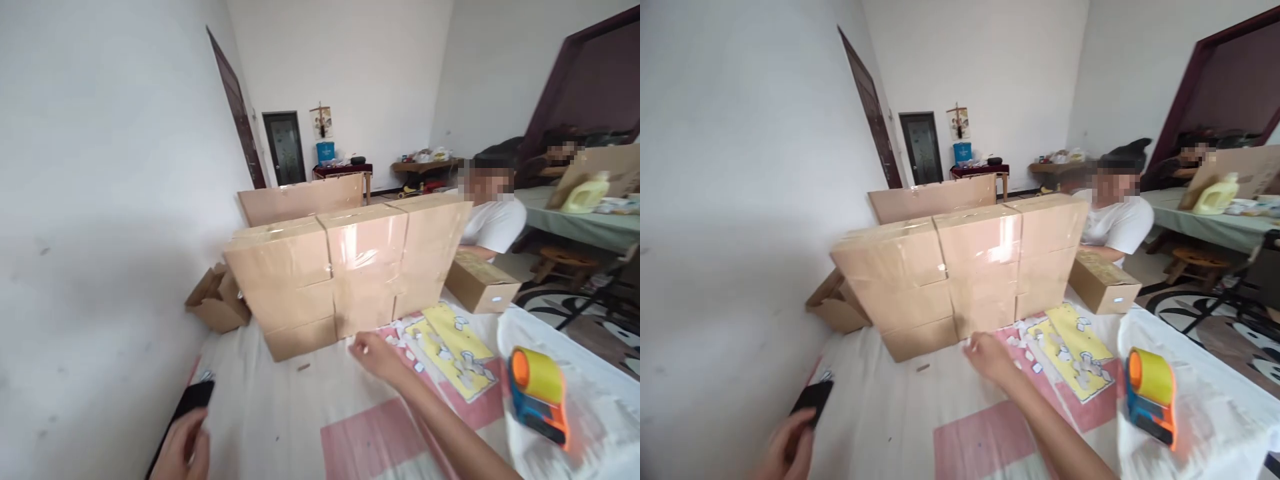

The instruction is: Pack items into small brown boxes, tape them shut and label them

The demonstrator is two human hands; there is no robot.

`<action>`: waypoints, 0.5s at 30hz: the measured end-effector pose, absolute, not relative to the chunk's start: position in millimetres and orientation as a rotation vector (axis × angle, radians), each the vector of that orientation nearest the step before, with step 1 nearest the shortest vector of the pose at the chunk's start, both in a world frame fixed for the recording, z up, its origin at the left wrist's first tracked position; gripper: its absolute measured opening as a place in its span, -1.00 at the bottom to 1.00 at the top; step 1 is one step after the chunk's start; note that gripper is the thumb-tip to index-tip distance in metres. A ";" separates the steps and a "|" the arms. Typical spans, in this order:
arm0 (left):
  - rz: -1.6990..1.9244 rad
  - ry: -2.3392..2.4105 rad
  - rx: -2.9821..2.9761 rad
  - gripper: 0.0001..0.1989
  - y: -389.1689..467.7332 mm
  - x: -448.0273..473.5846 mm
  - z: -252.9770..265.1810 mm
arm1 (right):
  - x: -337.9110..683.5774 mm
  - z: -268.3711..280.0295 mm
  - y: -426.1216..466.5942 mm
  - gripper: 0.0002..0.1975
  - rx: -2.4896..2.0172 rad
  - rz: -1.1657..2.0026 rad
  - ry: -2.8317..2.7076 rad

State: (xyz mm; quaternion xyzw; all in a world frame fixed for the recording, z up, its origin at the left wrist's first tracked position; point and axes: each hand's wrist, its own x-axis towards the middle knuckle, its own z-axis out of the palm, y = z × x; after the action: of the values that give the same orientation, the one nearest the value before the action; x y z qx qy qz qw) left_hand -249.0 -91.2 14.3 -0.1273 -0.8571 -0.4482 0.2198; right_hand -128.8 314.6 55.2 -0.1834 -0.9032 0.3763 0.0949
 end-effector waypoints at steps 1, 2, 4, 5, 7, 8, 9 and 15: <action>-1.197 -2.353 -0.378 -0.70 -89.8 -268.1 22.4 | -147.9 47.1 270.7 -0.84 -0.409 1.203 -2.726; -1.169 -2.364 -0.365 -0.64 -84.1 -287.1 29.6 | -167.9 40.9 230.5 -0.88 -0.281 1.281 -2.754; -1.127 -2.407 -0.382 -0.49 -64.6 -323.8 40.6 | -211.4 34.2 164.4 -0.87 -0.113 1.388 -2.766; -1.093 -2.441 -0.390 -0.44 -53.4 -341.0 44.3 | -235.4 33.2 139.4 -0.79 -0.074 1.420 -2.753; -1.006 -2.519 -0.397 -0.35 -33.6 -372.8 49.7 | -286.8 34.0 105.0 -0.66 -0.069 1.449 -2.706; -0.965 -2.545 -0.387 -0.31 -26.2 -387.4 52.0 | -313.1 34.9 94.6 -0.60 -0.094 1.454 -2.679; -0.923 -2.570 -0.381 -0.28 -20.8 -401.1 54.4 | -339.0 35.6 87.9 -0.55 -0.129 1.459 -2.654; -0.640 -2.719 -0.359 -0.15 -16.5 -469.0 80.5 | -454.4 34.8 81.6 -0.52 -0.407 1.489 -2.503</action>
State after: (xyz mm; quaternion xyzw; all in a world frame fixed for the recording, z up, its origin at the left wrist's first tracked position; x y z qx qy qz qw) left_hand -469.0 -16.5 80.5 -0.1257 -0.9527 -0.2242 0.1621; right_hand -454.4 81.6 34.8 -0.1378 -0.8468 0.5038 0.1004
